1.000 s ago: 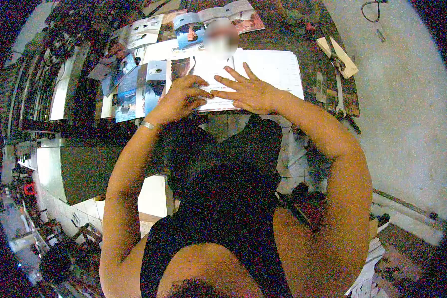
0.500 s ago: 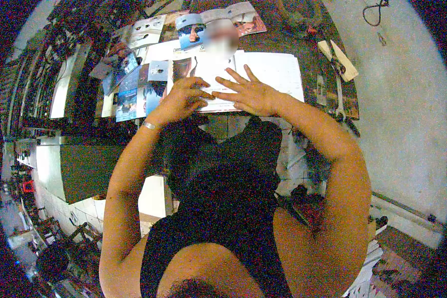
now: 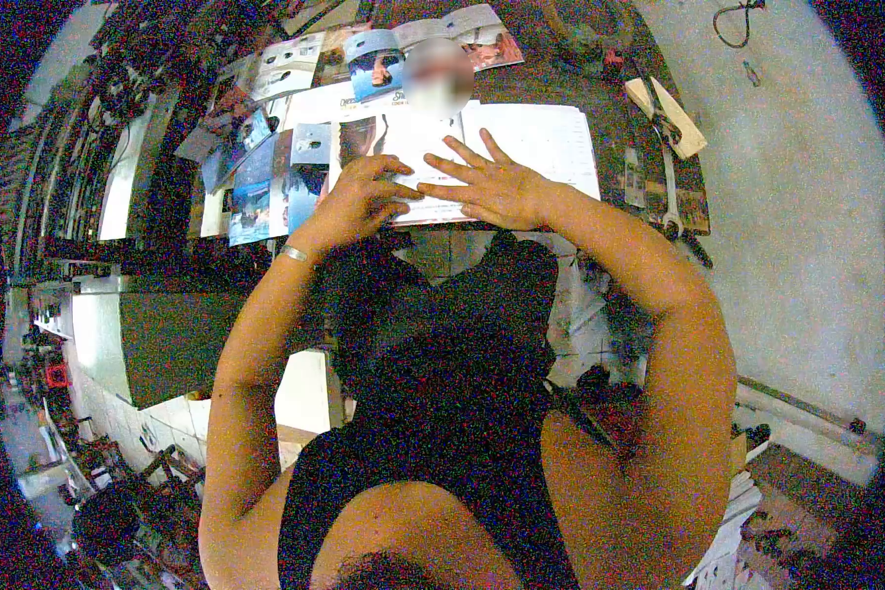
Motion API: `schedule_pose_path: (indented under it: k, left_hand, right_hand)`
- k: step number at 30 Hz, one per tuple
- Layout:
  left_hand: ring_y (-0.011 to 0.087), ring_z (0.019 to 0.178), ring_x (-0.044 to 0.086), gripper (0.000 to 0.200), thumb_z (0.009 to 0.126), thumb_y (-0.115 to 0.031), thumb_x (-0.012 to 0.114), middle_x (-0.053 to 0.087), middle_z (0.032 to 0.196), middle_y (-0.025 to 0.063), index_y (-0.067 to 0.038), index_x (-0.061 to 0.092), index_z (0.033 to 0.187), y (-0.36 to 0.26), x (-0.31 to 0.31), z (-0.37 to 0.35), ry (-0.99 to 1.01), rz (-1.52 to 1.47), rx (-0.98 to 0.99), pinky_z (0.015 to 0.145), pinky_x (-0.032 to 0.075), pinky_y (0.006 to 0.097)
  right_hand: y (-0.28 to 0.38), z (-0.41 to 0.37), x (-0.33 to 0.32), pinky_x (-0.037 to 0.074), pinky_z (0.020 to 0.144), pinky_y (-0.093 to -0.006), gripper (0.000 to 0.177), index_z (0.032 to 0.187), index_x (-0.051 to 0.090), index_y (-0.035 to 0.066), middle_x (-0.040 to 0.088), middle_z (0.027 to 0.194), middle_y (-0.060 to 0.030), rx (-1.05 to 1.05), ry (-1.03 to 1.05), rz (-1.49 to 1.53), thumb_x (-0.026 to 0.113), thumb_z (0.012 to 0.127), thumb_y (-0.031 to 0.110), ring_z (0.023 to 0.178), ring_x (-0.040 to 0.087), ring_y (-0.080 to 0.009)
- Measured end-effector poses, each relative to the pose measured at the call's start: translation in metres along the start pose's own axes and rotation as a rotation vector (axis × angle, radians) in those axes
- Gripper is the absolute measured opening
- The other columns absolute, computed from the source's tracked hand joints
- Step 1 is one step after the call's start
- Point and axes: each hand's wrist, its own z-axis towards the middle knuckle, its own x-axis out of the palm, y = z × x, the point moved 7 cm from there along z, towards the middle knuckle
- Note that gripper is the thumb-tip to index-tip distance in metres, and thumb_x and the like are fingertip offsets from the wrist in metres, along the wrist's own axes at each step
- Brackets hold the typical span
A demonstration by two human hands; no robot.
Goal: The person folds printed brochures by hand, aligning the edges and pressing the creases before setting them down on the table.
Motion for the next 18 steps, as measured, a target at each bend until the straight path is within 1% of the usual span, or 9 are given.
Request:
schedule_pose_path:
  k: [3,12,18]
  left_hand:
    - [0.0300,0.132,0.057,0.027,0.085,-0.019,0.083,0.067,0.134,0.0050,-0.021,0.081,0.112,-0.0013,-0.0007,-0.0004,0.006,-0.003,-0.006,0.114,0.042,0.0492]
    - [0.0304,0.133,0.057,0.026,0.085,-0.018,0.083,0.067,0.135,0.0053,-0.021,0.082,0.112,0.0019,0.0024,-0.0022,-0.006,-0.003,0.003,0.114,0.041,0.0491]
    - [0.0304,0.134,0.057,0.026,0.086,-0.018,0.082,0.068,0.135,0.0050,-0.020,0.081,0.112,0.0021,0.0024,-0.0026,-0.008,-0.021,0.001,0.114,0.040,0.0493]
  right_hand:
    - [0.0011,-0.0001,-0.0008,0.008,0.124,-0.0786,0.073,0.170,0.022,0.035,0.009,0.180,-0.0055,0.002,0.002,-0.021,0.056,0.105,0.030,0.165,0.003,-0.0372]
    - [-0.0010,-0.0006,0.0009,0.003,0.123,-0.0790,0.073,0.170,0.023,0.036,0.007,0.180,-0.0040,0.005,0.002,0.024,0.056,0.105,0.028,0.166,0.001,-0.0357]
    - [0.0000,0.0011,0.0013,0.003,0.124,-0.0781,0.073,0.170,0.023,0.036,0.007,0.180,-0.0039,0.027,0.029,0.028,0.056,0.105,0.029,0.166,0.000,-0.0356]
